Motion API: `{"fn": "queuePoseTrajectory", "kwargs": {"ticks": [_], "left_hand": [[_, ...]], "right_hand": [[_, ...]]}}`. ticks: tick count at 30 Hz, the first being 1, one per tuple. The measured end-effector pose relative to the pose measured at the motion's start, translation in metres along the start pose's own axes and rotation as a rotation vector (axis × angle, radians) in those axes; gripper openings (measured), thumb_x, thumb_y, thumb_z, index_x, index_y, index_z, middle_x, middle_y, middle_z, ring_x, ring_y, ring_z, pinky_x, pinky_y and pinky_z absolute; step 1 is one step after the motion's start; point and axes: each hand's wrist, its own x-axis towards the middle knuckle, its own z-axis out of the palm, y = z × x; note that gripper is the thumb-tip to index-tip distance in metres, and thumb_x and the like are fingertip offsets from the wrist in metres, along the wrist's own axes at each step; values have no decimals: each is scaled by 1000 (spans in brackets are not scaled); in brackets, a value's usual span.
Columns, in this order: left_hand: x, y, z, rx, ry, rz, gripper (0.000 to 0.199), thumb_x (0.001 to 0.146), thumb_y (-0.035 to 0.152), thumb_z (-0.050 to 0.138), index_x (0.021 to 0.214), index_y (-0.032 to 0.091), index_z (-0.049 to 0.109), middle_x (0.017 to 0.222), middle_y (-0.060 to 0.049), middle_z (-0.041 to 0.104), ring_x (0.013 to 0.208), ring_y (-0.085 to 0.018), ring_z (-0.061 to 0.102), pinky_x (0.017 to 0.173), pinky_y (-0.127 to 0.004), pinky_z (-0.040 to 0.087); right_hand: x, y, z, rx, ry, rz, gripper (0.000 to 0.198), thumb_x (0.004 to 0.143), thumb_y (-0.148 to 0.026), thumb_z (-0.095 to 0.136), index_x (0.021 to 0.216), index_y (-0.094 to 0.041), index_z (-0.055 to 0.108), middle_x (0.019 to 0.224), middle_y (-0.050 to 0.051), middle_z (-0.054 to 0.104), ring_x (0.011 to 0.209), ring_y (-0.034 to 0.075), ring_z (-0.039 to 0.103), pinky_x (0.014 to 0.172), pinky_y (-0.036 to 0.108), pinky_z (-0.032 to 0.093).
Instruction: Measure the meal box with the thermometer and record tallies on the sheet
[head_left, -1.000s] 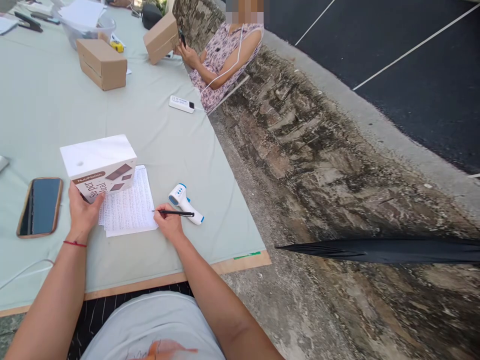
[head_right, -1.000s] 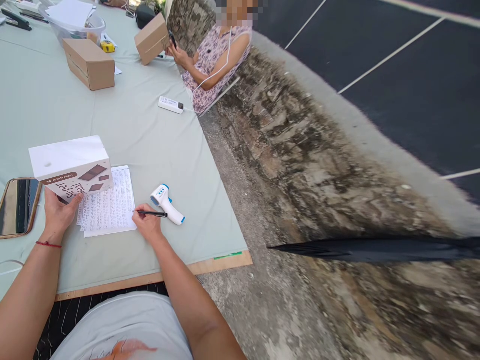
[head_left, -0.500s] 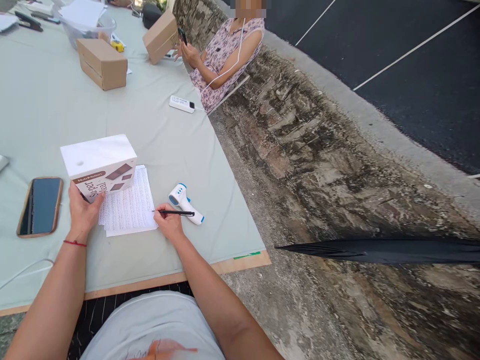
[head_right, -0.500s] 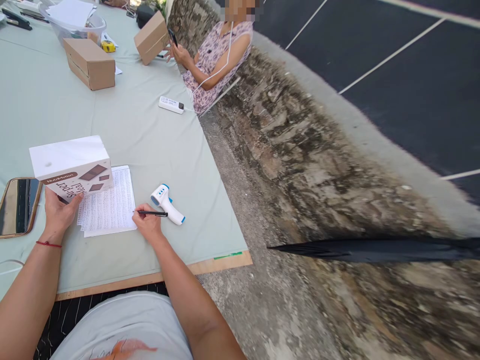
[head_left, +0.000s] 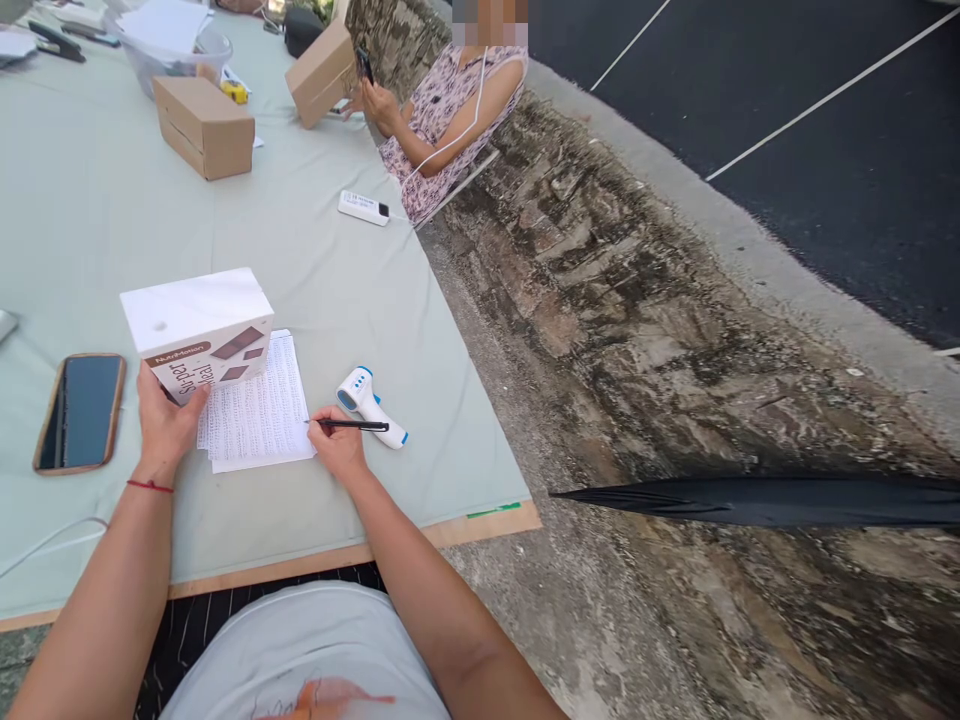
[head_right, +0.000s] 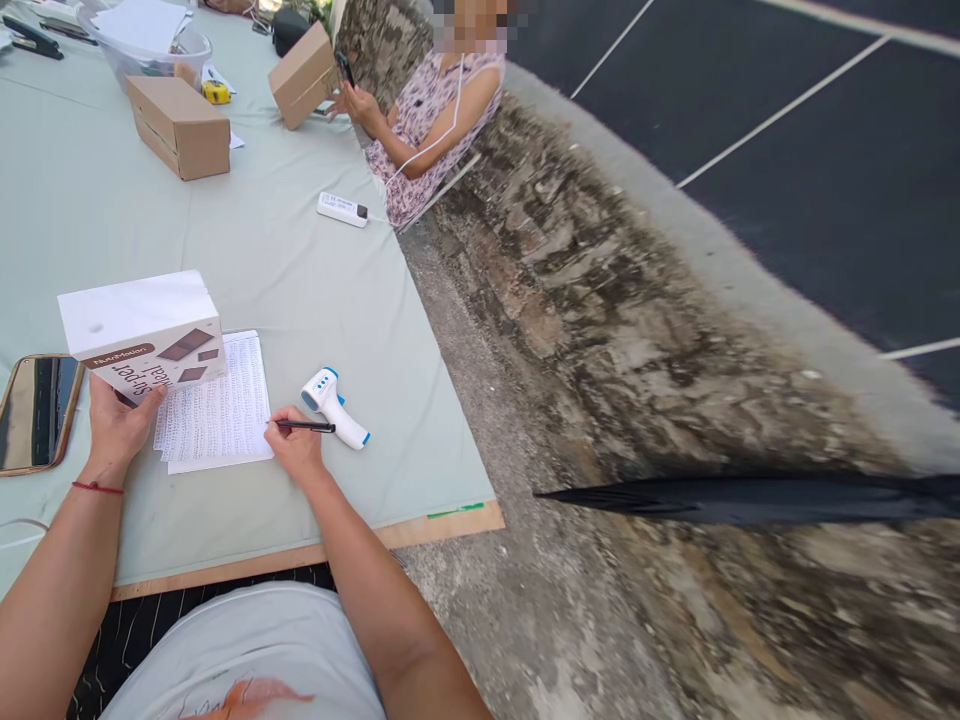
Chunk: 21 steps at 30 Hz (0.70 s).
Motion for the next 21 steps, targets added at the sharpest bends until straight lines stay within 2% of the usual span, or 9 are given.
{"fn": "queuePoseTrajectory", "kwargs": {"ticks": [8, 13, 17, 21], "left_hand": [[1, 7, 1, -147, -33, 56, 75, 70, 25, 76, 137, 20, 44, 128, -12, 59, 117, -30, 59, 100, -46, 52], [1, 12, 0, -148, -36, 54, 71, 69, 21, 74, 134, 22, 45, 128, -11, 59, 117, -30, 60, 100, -46, 53], [-1, 14, 0, -200, -40, -6, 82, 67, 29, 80, 139, 24, 42, 130, -12, 57, 115, -30, 61, 96, -47, 55], [-5, 9, 2, -203, 4, -38, 102, 67, 46, 85, 149, 25, 29, 132, -15, 53, 114, -30, 60, 97, -48, 52]], "right_hand": [[-1, -2, -2, 12, 36, 2, 13, 69, -36, 55, 71, -24, 57, 65, -3, 58, 62, 15, 53, 61, 29, 46], [0, -6, -6, 21, 67, -45, 21, 75, -44, 55, 77, -23, 55, 72, -1, 60, 67, 16, 55, 67, 30, 49], [1, -2, -7, 0, 105, -86, 26, 84, -49, 47, 78, -23, 51, 73, 1, 60, 74, 17, 56, 71, 30, 49], [0, 3, -7, -39, 88, -126, 29, 90, -49, 42, 84, -23, 53, 78, 3, 63, 74, 18, 58, 72, 30, 49]]}}
